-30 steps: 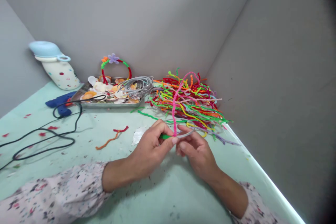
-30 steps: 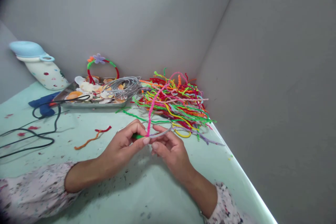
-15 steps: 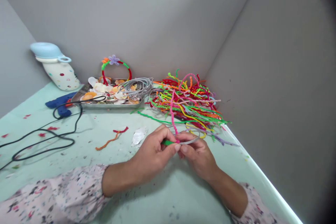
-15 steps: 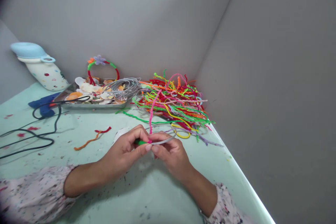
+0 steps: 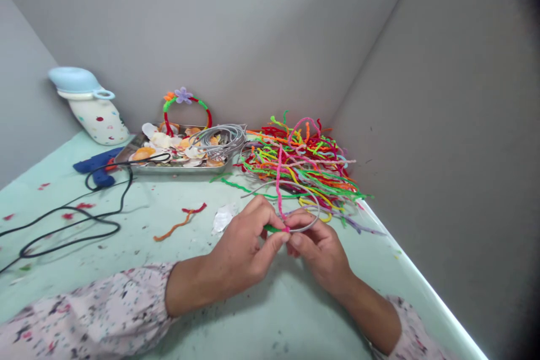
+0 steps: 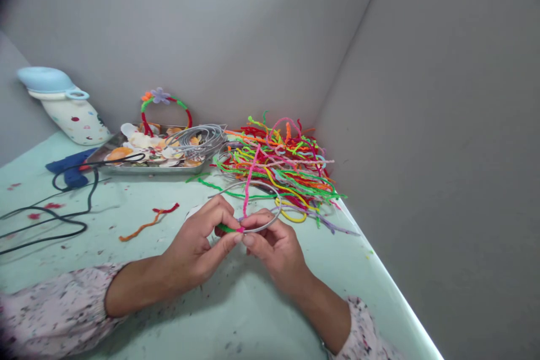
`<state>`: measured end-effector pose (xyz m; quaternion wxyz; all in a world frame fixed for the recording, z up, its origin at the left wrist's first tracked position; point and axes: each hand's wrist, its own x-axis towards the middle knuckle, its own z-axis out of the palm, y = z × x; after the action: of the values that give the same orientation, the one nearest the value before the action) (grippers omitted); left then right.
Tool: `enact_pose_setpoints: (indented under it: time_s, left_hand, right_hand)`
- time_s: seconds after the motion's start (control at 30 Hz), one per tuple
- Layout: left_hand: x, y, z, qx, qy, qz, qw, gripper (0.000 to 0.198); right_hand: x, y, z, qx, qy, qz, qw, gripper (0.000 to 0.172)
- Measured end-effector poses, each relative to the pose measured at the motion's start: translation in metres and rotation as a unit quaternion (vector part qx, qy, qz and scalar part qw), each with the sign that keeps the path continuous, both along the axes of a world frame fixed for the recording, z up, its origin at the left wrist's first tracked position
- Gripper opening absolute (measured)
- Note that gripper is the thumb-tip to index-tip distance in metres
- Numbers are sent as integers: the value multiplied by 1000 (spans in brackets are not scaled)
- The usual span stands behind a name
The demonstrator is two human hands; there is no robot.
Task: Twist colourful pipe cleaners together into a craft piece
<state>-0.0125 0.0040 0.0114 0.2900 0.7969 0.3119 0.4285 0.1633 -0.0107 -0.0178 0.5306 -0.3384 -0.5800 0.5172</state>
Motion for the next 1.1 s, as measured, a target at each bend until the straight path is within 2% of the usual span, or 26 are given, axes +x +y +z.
enact_pose_setpoints:
  time_s: [0.23,0.5,0.7,0.93,1.1]
  left_hand:
    - [0,-2,2,21,-13,-14,1000,6]
    - [0,-3,-1,69,-16,5,997,5]
    - [0,-4,1,70,-25,6,997,5]
    - [-1,-4,0,56,-17,5,998,7]
    - [-2,-4,0,54,-7,8,998,17]
  right_hand:
    - [4,-1,-1,-24,-16,20,999,23]
    - [5,-1,-2,-26,-27,26,999,20]
    - [5,-1,-3,-30,-18,41,999,22]
    - [3,-1,-2,-34,-32,25,999,18]
    - [2,0,-1,-37,-58,-2,998,16]
